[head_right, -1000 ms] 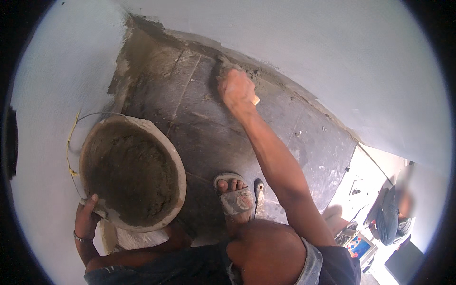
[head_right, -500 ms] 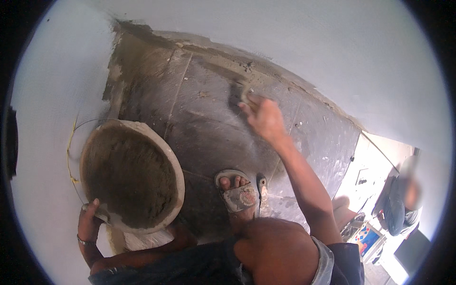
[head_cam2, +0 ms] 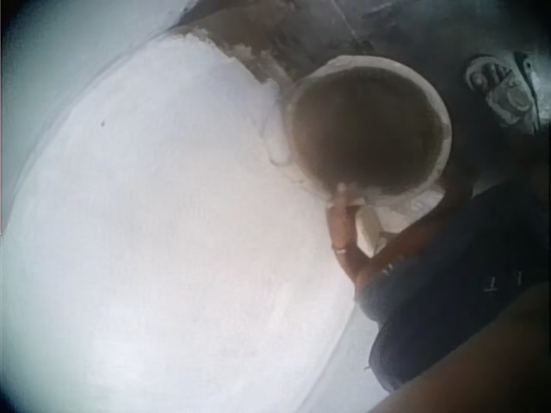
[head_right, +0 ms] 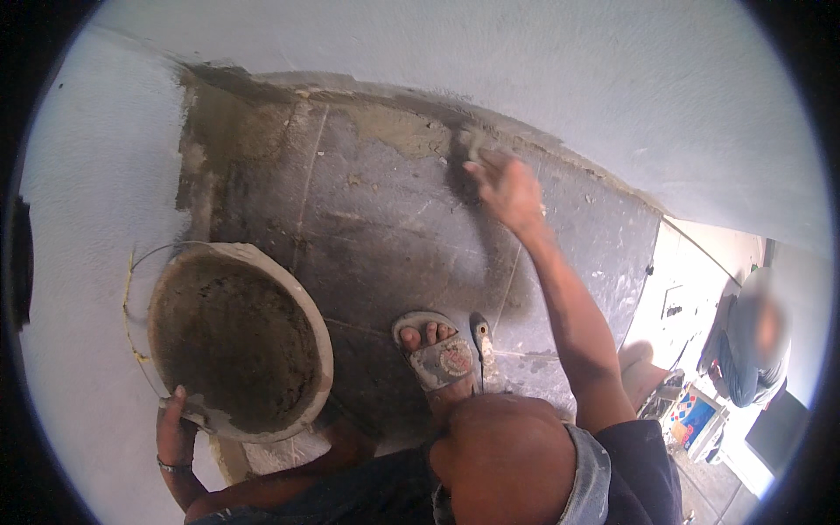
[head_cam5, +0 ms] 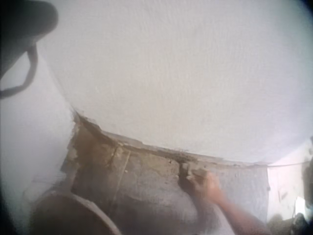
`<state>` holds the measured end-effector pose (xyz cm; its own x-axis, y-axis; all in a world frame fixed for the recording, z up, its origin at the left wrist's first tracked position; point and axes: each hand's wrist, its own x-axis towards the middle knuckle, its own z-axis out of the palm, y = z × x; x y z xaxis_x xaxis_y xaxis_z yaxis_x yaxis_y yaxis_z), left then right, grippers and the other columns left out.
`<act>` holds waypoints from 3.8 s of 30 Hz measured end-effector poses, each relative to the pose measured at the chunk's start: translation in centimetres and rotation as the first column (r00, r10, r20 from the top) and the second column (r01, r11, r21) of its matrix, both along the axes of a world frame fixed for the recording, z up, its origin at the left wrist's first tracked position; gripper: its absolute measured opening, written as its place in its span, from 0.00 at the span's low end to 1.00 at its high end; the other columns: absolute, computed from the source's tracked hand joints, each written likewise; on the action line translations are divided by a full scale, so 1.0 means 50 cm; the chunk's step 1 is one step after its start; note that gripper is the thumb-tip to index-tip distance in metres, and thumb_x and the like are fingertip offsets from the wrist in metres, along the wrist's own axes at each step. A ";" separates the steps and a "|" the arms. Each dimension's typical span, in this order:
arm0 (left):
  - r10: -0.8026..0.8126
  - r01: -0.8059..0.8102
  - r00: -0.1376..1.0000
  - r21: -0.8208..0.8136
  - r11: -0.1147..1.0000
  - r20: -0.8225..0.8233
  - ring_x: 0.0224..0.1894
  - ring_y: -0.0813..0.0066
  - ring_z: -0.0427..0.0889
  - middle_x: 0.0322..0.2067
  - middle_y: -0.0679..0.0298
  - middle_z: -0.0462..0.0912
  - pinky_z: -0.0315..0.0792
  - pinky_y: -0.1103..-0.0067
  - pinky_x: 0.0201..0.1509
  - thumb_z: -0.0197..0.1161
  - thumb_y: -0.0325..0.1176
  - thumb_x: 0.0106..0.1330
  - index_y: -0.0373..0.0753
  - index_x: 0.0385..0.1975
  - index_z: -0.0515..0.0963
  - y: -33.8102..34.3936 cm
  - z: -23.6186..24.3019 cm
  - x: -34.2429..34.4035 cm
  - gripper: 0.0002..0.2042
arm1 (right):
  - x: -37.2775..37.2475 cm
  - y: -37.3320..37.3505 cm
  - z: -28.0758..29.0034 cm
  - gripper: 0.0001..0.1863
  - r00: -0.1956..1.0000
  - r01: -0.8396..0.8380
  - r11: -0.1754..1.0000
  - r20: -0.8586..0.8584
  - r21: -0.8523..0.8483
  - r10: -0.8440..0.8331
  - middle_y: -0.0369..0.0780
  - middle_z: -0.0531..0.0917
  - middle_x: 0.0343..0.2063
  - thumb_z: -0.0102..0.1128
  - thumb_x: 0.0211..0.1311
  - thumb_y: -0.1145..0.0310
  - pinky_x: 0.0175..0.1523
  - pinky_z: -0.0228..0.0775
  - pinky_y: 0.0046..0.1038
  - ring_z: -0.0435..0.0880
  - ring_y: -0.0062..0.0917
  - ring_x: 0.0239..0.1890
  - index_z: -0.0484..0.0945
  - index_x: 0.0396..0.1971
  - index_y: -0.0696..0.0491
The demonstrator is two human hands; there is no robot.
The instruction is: The person scoops cement from a bucket using a trowel and applies it to a damaged section of a wall near the floor. They repeatedly smooth the cement into the gap between the wall and the tiled floor.
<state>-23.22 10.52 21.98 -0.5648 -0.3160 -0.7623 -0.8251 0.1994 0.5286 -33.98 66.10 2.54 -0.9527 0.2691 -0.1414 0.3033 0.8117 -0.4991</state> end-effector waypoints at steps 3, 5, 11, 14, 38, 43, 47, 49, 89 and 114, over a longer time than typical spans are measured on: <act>-0.022 0.022 1.000 -0.001 1.000 0.018 0.35 0.68 0.82 0.35 0.61 0.82 0.77 0.70 0.37 0.62 0.46 0.69 0.33 0.43 0.77 -0.010 -0.002 -0.002 0.19 | 0.085 0.071 0.009 0.20 0.994 0.057 0.989 -0.086 -0.134 -0.069 0.46 0.86 0.41 0.67 0.65 0.58 0.47 0.77 0.37 0.87 0.42 0.40 0.84 0.49 0.56; -0.018 0.018 0.999 0.006 1.000 0.032 0.35 0.68 0.82 0.35 0.61 0.82 0.77 0.70 0.37 0.62 0.46 0.69 0.33 0.42 0.77 -0.013 0.001 -0.002 0.18 | 0.105 0.083 0.036 0.19 1.000 -0.007 0.994 -0.026 -0.113 0.004 0.46 0.86 0.40 0.68 0.63 0.59 0.46 0.78 0.38 0.87 0.42 0.39 0.85 0.48 0.56; 0.014 -0.014 1.000 0.004 1.000 -0.010 0.37 0.68 0.82 0.35 0.61 0.83 0.76 0.69 0.39 0.62 0.47 0.69 0.35 0.42 0.78 -0.004 -0.006 -0.005 0.18 | 0.105 0.113 -0.042 0.16 0.977 -0.190 0.971 -0.073 0.142 0.202 0.47 0.85 0.45 0.71 0.58 0.63 0.46 0.79 0.40 0.87 0.44 0.39 0.86 0.45 0.54; 0.056 -0.056 0.998 0.004 0.998 -0.013 0.37 0.69 0.82 0.35 0.62 0.82 0.76 0.70 0.40 0.62 0.47 0.69 0.34 0.42 0.78 0.007 0.000 -0.003 0.19 | 0.081 0.092 -0.067 0.13 0.987 -0.123 0.980 -0.083 0.154 0.136 0.47 0.85 0.49 0.68 0.60 0.63 0.50 0.79 0.40 0.86 0.45 0.44 0.87 0.43 0.52; 0.052 -0.052 0.999 0.016 0.999 0.009 0.36 0.70 0.81 0.36 0.59 0.81 0.77 0.71 0.39 0.65 0.46 0.68 0.32 0.44 0.75 0.008 0.007 -0.012 0.20 | -0.121 -0.225 -0.048 0.16 0.957 -0.154 0.987 -0.256 -0.050 0.136 0.46 0.86 0.45 0.68 0.62 0.63 0.49 0.78 0.41 0.85 0.44 0.46 0.86 0.48 0.53; 0.028 -0.027 1.000 0.046 0.999 -0.015 0.38 0.68 0.82 0.37 0.59 0.82 0.77 0.70 0.42 0.66 0.49 0.67 0.31 0.45 0.76 0.017 0.014 -0.010 0.23 | -0.212 -0.275 -0.042 0.20 0.994 -0.104 0.985 -0.033 -0.135 0.101 0.48 0.88 0.37 0.69 0.61 0.61 0.48 0.79 0.41 0.87 0.46 0.40 0.85 0.49 0.55; 0.022 -0.021 1.000 -0.052 0.998 0.021 0.38 0.67 0.83 0.37 0.58 0.83 0.77 0.70 0.43 0.66 0.49 0.66 0.30 0.46 0.77 -0.008 0.000 0.007 0.24 | -0.231 -0.263 -0.018 0.22 0.995 -0.080 0.970 0.041 -0.228 0.092 0.53 0.87 0.37 0.70 0.60 0.59 0.49 0.78 0.41 0.87 0.46 0.42 0.84 0.49 0.58; 0.025 -0.023 0.999 -0.057 0.998 0.029 0.38 0.67 0.83 0.37 0.58 0.83 0.77 0.70 0.42 0.66 0.49 0.66 0.30 0.46 0.77 -0.010 0.000 0.006 0.24 | -0.221 -0.269 -0.008 0.21 0.999 -0.049 0.970 -0.005 -0.236 0.049 0.54 0.87 0.39 0.69 0.61 0.60 0.51 0.78 0.39 0.88 0.45 0.44 0.84 0.49 0.60; 0.049 -0.049 0.999 0.051 0.997 0.002 0.34 0.69 0.82 0.35 0.61 0.82 0.77 0.71 0.38 0.64 0.46 0.68 0.32 0.44 0.76 0.006 0.006 -0.004 0.20 | -0.241 -0.245 -0.018 0.23 0.927 -0.263 0.938 0.210 -0.224 0.310 0.55 0.86 0.32 0.61 0.70 0.52 0.51 0.79 0.45 0.88 0.43 0.40 0.82 0.41 0.62; 0.088 -0.089 0.995 -0.010 0.996 -0.042 0.37 0.67 0.83 0.35 0.61 0.83 0.76 0.69 0.42 0.64 0.48 0.68 0.34 0.41 0.79 0.014 -0.003 0.002 0.19 | 0.025 0.118 -0.025 0.21 0.942 -0.321 0.933 -0.158 -0.164 0.297 0.59 0.83 0.33 0.62 0.68 0.58 0.42 0.75 0.46 0.83 0.55 0.36 0.81 0.36 0.66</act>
